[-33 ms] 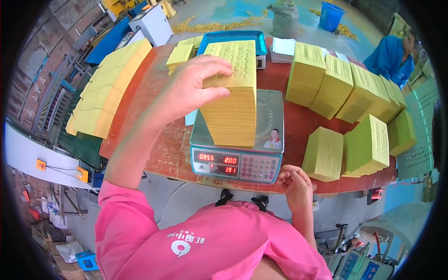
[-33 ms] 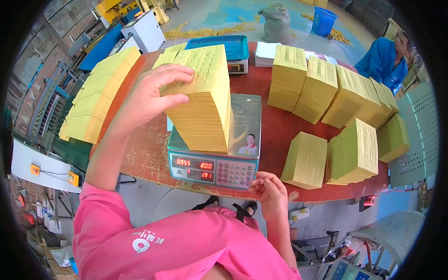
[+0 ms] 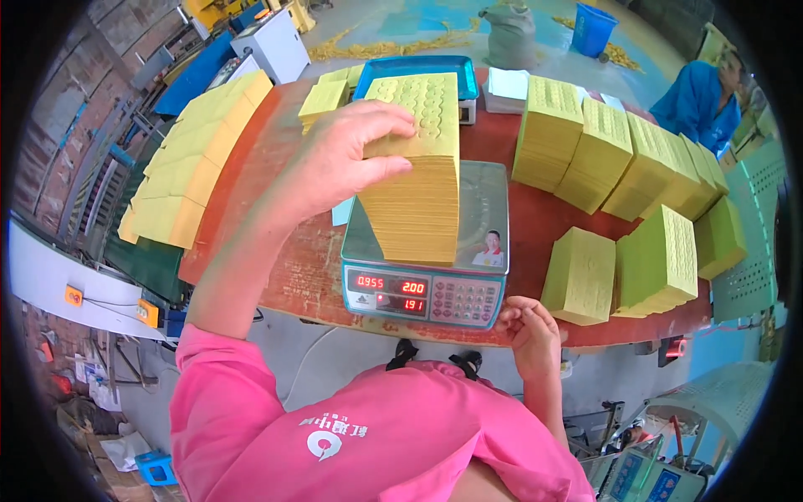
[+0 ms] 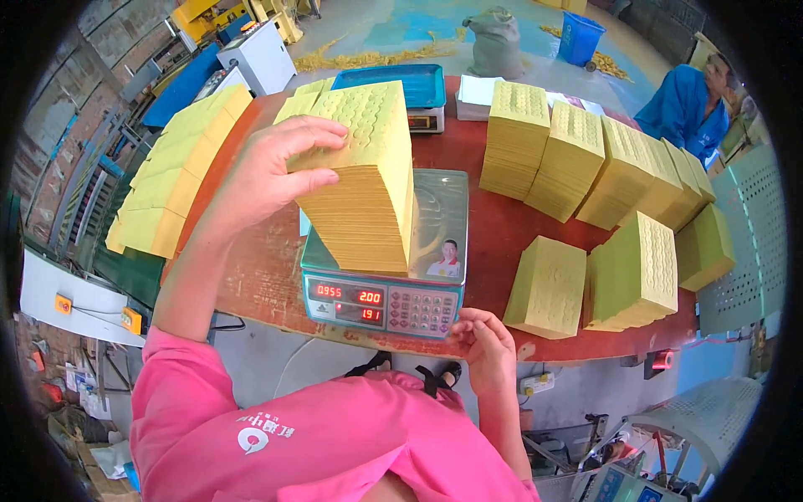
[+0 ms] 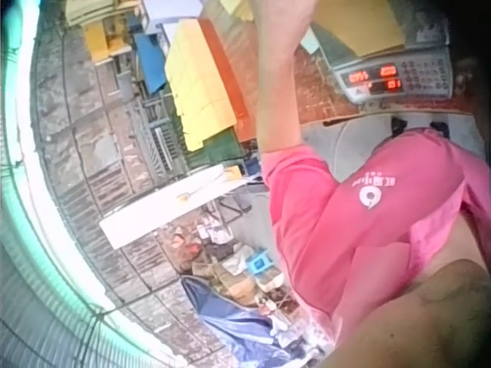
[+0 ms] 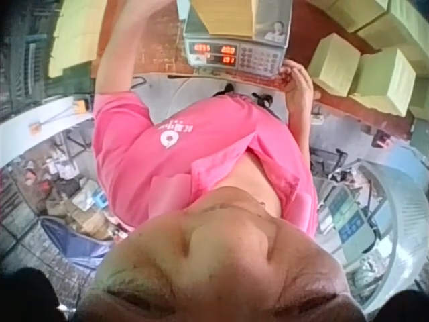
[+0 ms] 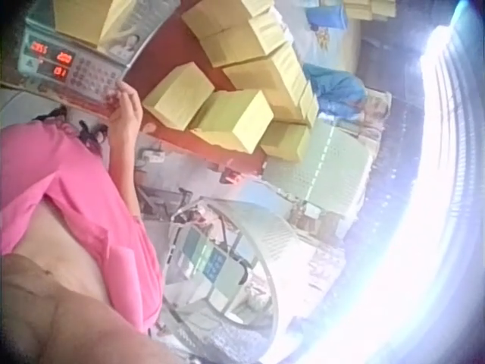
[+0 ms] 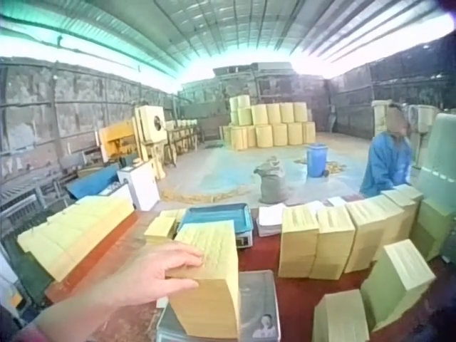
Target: The person is weighing and stacking sheets of yellow patterned paper at a workstation, and moving stacks to a conveyor belt.
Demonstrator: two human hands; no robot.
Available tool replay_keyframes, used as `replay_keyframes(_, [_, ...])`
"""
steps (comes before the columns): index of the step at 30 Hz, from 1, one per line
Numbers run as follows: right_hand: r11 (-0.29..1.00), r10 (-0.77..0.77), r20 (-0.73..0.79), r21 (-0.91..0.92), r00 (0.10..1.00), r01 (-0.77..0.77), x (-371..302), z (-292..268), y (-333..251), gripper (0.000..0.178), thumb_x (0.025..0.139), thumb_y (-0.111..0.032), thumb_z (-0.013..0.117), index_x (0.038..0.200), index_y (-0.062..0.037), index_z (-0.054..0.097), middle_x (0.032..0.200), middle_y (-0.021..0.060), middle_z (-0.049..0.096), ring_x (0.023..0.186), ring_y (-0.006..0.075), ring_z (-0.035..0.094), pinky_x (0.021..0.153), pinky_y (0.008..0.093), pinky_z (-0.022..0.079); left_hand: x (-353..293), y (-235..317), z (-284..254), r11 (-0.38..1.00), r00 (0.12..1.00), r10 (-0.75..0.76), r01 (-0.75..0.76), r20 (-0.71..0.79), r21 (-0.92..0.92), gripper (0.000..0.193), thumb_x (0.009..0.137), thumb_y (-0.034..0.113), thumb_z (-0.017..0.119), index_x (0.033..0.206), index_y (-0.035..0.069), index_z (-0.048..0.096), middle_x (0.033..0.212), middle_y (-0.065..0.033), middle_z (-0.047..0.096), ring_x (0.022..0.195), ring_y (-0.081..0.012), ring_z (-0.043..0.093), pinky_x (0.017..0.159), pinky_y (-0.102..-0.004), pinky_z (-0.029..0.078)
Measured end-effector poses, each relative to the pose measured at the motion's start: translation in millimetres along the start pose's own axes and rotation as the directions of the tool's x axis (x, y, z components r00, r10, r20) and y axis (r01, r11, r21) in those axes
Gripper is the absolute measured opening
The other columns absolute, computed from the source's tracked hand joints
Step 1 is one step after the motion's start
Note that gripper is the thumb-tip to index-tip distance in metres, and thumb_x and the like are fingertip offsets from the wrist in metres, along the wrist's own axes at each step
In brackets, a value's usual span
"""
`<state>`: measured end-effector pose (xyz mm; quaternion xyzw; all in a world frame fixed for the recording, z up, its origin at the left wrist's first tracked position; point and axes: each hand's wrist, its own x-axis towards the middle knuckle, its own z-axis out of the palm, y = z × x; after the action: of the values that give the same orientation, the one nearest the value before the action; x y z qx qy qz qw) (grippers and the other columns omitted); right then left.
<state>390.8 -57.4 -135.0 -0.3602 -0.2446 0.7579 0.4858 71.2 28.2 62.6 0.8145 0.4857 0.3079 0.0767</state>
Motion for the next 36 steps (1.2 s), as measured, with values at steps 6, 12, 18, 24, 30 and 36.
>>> replay_keyframes(6, [0.999,-0.034,-0.003,0.001,0.999,0.034,-6,-4,13,0.023,0.099,-0.013,0.047,0.111,0.0024,0.059,0.091,0.0095,0.064,0.081,0.0189,0.062,0.075,0.0321,0.053,-1,0,0,0.997,0.999,0.054,-0.053,-0.003,0.063,0.022,0.082,0.011,0.070,0.101,-0.001,0.067,0.112,-0.0107,0.069,0.102,-0.0252,0.065,0.089,-0.0335,0.049])
replay_keyframes(12, [0.996,-0.047,0.003,0.072,0.999,0.047,-12,2,28,0.023,0.099,-0.010,0.046,0.111,0.0020,0.061,0.091,0.0100,0.065,0.081,0.0185,0.064,0.076,0.0331,0.054,0,-5,-3,0.988,0.993,0.120,-0.118,-0.013,0.103,0.017,0.087,0.010,0.065,0.099,-0.001,0.069,0.106,-0.0117,0.070,0.095,-0.0258,0.066,0.082,-0.0328,0.051])
replay_keyframes(18, [0.993,-0.114,-0.030,0.039,0.993,0.115,-12,22,22,0.022,0.098,-0.011,0.048,0.110,0.0014,0.062,0.091,0.0092,0.065,0.080,0.0188,0.064,0.075,0.0330,0.053,-4,-8,0,0.954,0.975,0.203,-0.176,-0.091,0.243,0.013,0.088,0.006,0.065,0.096,-0.003,0.067,0.097,-0.0122,0.070,0.087,-0.0253,0.067,0.077,-0.0310,0.052])
replay_keyframes(24, [0.957,-0.236,0.281,-0.102,0.930,0.273,-4,91,-45,0.029,0.100,-0.017,0.048,0.120,0.0019,0.059,0.100,0.0121,0.067,0.088,0.0220,0.066,0.078,0.0365,0.053,-11,2,-29,0.984,0.895,0.175,-0.141,-0.411,0.112,0.010,0.087,0.001,0.063,0.095,-0.003,0.066,0.093,-0.0138,0.069,0.087,-0.0290,0.067,0.078,-0.0339,0.052])
replay_keyframes(30, [0.973,-0.230,0.381,0.109,0.896,0.203,-15,144,-68,0.048,0.100,-0.029,0.050,0.137,0.0007,0.046,0.123,0.0141,0.060,0.109,0.0224,0.061,0.088,0.0380,0.052,-59,53,6,0.745,0.763,0.630,-0.542,-0.144,0.389,0.014,0.082,0.009,0.067,0.092,0.000,0.066,0.100,-0.0113,0.067,0.097,-0.0279,0.066,0.092,-0.0470,0.050])
replay_keyframes(36, [0.947,-0.278,0.174,-0.116,0.945,0.300,-24,102,-52,0.046,0.091,-0.009,0.059,0.134,0.0013,0.046,0.124,0.0061,0.058,0.111,0.0125,0.053,0.096,0.0293,0.043,-79,69,68,0.697,0.723,0.690,-0.655,-0.024,0.292,0.037,0.089,0.021,0.065,0.116,-0.004,0.060,0.124,-0.0157,0.060,0.119,-0.0280,0.057,0.103,-0.0521,0.040])
